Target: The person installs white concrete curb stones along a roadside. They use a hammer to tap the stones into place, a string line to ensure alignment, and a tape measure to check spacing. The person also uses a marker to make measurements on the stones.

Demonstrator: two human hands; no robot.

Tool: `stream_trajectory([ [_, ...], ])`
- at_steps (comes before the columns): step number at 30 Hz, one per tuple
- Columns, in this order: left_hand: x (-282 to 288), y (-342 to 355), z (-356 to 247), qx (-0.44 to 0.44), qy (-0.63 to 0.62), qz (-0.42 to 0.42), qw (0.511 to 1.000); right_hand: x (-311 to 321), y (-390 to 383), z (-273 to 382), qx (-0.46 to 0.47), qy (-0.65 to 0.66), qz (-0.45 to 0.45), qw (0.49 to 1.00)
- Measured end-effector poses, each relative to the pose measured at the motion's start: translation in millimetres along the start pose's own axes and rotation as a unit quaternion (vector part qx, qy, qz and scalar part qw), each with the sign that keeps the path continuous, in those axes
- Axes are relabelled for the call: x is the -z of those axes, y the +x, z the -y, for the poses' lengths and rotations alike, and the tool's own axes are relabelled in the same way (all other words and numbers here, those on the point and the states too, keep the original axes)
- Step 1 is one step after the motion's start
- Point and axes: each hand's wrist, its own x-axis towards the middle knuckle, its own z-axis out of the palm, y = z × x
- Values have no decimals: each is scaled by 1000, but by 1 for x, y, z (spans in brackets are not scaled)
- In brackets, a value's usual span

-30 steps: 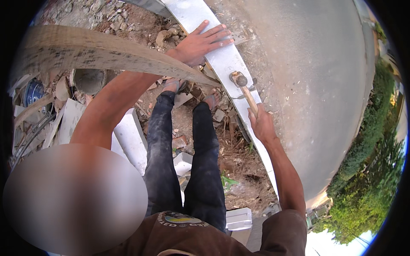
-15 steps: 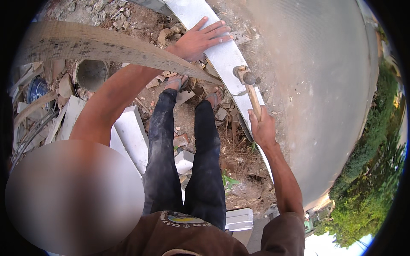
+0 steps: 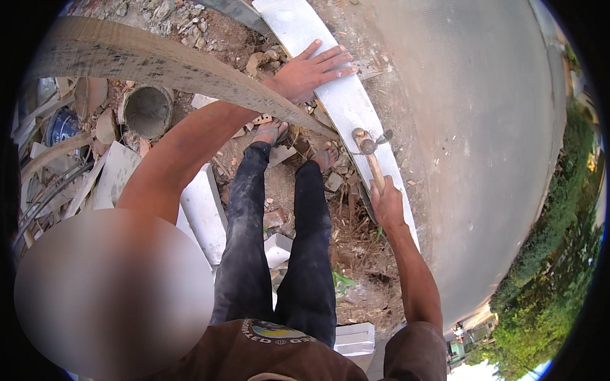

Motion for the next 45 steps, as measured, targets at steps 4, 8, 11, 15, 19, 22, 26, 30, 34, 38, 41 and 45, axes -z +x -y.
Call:
stream_trajectory([
  [4, -10, -3, 1, -3, -22, -35, 999, 18, 6, 29, 22, 19, 10, 1000],
  [8, -10, -4, 0, -7, -39, -62, 997, 43, 52, 111, 70, 47, -21, 996],
  [11, -10, -6, 4, -3, -37, -58, 998, 57, 100, 189, 183, 118, -62, 974],
  [15, -16, -1, 9, -7, -78, -47, 996, 45, 146, 242, 359, 197, -170, 896],
  [19, -25, 0, 8, -11, -75, 14, 997, 4, 197, 207, 295, -4, -83, 952],
  [22, -28, -1, 6, 35, -37, 73, 996, 9, 198, 214, 193, -78, 21, 978],
  [26, -13, -7, 8, 13, -114, -16, 993, 32, 168, 243, 196, 18, -11, 980],
  [30, -15, -2, 2, 5, -78, 34, 996, 15, 172, 233, 242, 73, -62, 966],
  [34, -15, -3, 6, 15, -90, 38, 995, 13, 190, 201, 196, -47, -12, 979],
  [38, -11, -5, 4, -8, -80, -55, 995, 42, 112, 181, 146, 66, -29, 987],
  [41, -11, -5, 4, -6, -72, -66, 995, 34, 50, 129, 156, 127, -111, 973],
  [45, -11, -1, 3, -11, -75, -72, 995, 7, 29, 55, 42, 27, -22, 999],
])
